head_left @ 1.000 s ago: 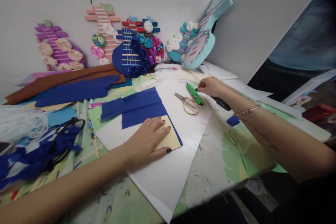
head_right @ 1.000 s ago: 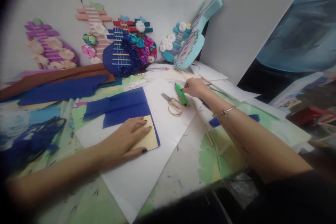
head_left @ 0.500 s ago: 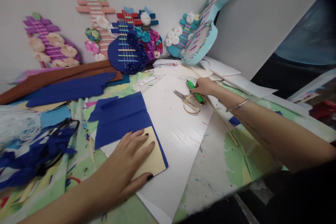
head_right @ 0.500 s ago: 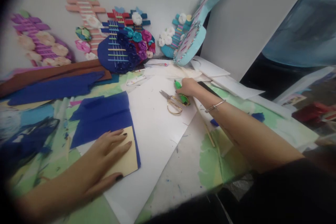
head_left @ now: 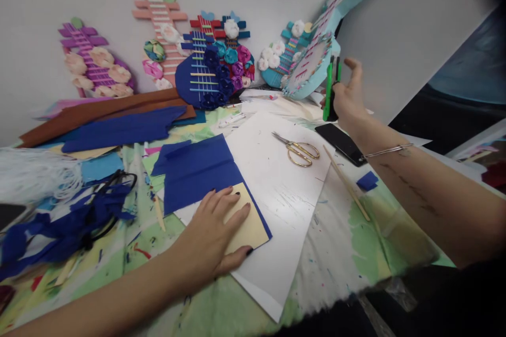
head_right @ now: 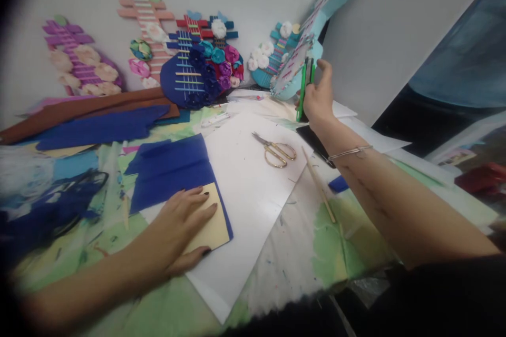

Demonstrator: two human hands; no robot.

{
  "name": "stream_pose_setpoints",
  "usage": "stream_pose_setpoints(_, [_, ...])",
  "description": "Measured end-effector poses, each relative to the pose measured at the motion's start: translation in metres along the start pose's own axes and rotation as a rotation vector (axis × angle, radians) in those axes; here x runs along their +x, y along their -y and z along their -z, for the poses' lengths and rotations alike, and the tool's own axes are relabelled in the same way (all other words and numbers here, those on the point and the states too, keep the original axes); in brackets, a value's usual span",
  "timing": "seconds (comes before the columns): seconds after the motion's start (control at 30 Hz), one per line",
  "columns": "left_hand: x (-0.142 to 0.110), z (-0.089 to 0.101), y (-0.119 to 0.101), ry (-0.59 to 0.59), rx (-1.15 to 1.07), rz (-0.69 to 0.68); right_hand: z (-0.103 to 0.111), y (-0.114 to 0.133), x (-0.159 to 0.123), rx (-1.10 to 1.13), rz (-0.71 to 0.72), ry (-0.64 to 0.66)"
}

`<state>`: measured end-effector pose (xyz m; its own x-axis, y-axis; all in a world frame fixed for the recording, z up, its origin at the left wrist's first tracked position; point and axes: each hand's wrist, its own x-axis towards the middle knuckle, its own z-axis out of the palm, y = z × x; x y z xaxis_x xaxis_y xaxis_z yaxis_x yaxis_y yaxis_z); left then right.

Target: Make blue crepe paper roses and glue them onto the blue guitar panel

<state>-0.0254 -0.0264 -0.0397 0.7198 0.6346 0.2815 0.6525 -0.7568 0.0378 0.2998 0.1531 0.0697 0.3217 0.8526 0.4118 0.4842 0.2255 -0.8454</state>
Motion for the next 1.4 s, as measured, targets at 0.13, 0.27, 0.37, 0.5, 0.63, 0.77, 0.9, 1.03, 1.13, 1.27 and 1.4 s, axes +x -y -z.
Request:
stream_pose_setpoints(0.13, [0.004,0.002,-0.003,0.037,0.002,0.007,0.004,0.039,-0.029,0.587,-0.196,0.234])
stream_pose_setpoints(0.27, [0.006,0.010,-0.004,0.091,-0.003,-0.005,0.007,0.066,-0.079,0.761,-0.121,0.426])
stream_pose_setpoints(0.37, [0.006,0.016,-0.003,0.134,-0.020,-0.008,0.005,0.070,-0.111,0.705,-0.020,0.491])
stream_pose_setpoints(0.5, [0.007,0.022,0.000,0.162,-0.057,-0.025,-0.008,0.061,-0.139,0.797,0.011,0.507])
stream_pose_setpoints(0.63, [0.008,0.022,0.003,0.148,-0.031,-0.031,-0.024,0.051,-0.159,0.683,-0.076,0.370])
stream_pose_setpoints(0.77, [0.007,0.016,0.004,0.087,0.053,-0.067,-0.031,0.041,-0.174,0.437,0.002,0.115])
stream_pose_setpoints(0.9, [0.002,0.006,0.006,0.049,0.086,-0.114,-0.031,0.033,-0.184,0.327,0.145,0.043])
stream_pose_setpoints(1.03, [0.000,0.002,0.007,0.001,0.046,-0.106,-0.033,0.032,-0.193,0.215,0.183,0.009])
stream_pose_setpoints(1.13, [0.000,0.002,0.007,-0.034,0.027,-0.106,-0.034,0.033,-0.199,0.198,0.111,0.069])
stream_pose_setpoints(1.27, [0.001,0.003,0.007,-0.044,0.004,-0.092,-0.038,0.030,-0.200,0.404,-0.108,0.244])
stream_pose_setpoints(1.4, [0.001,0.006,0.007,-0.015,-0.059,-0.051,-0.040,0.025,-0.195,0.583,-0.271,0.334])
